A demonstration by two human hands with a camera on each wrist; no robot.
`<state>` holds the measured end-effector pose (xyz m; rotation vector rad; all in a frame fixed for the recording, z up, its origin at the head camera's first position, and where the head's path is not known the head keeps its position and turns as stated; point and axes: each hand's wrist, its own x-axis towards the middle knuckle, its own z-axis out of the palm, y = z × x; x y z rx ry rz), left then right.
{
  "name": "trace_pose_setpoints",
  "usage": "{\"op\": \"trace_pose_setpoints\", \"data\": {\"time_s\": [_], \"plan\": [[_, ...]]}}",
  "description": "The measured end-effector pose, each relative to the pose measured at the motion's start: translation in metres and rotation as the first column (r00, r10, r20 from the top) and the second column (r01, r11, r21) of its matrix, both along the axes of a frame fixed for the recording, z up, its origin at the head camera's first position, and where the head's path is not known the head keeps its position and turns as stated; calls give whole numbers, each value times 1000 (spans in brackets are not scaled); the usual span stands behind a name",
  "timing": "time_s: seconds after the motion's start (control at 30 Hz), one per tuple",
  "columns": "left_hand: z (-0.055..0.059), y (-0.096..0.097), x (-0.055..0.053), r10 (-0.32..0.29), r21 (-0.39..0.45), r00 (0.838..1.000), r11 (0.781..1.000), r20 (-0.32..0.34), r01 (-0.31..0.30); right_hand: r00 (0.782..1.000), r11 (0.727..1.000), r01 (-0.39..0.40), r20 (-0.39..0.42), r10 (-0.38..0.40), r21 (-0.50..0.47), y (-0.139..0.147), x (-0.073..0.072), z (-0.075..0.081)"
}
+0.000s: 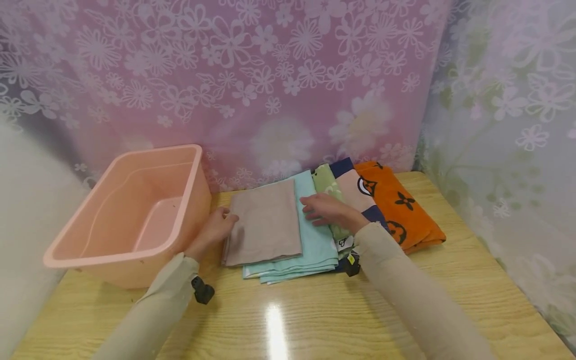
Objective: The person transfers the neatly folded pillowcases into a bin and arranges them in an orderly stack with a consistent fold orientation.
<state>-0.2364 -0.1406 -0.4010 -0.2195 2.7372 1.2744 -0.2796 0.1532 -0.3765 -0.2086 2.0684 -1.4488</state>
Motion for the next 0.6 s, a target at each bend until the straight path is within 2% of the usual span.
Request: {"op": "trace_pose_setpoints", "data": {"time_s": [0.23, 0.37, 0.47, 0.6], "plan": [[-8, -5, -4, 38, -45, 999, 998, 38, -36, 999, 1000, 16, 30, -16, 5, -8, 0, -5], [-12, -7, -6, 51, -62, 998, 997, 32, -49, 997, 999, 33, 63, -33, 6, -11, 1, -6], [-15, -7, -8, 52, -84, 998, 995, 26, -49, 993, 997, 81, 84, -80, -1, -13, 2, -7], [-17, -6, -11, 81, -75, 995, 994, 61, -76, 985, 991, 134, 109, -132, -14, -17, 0, -12]]}}
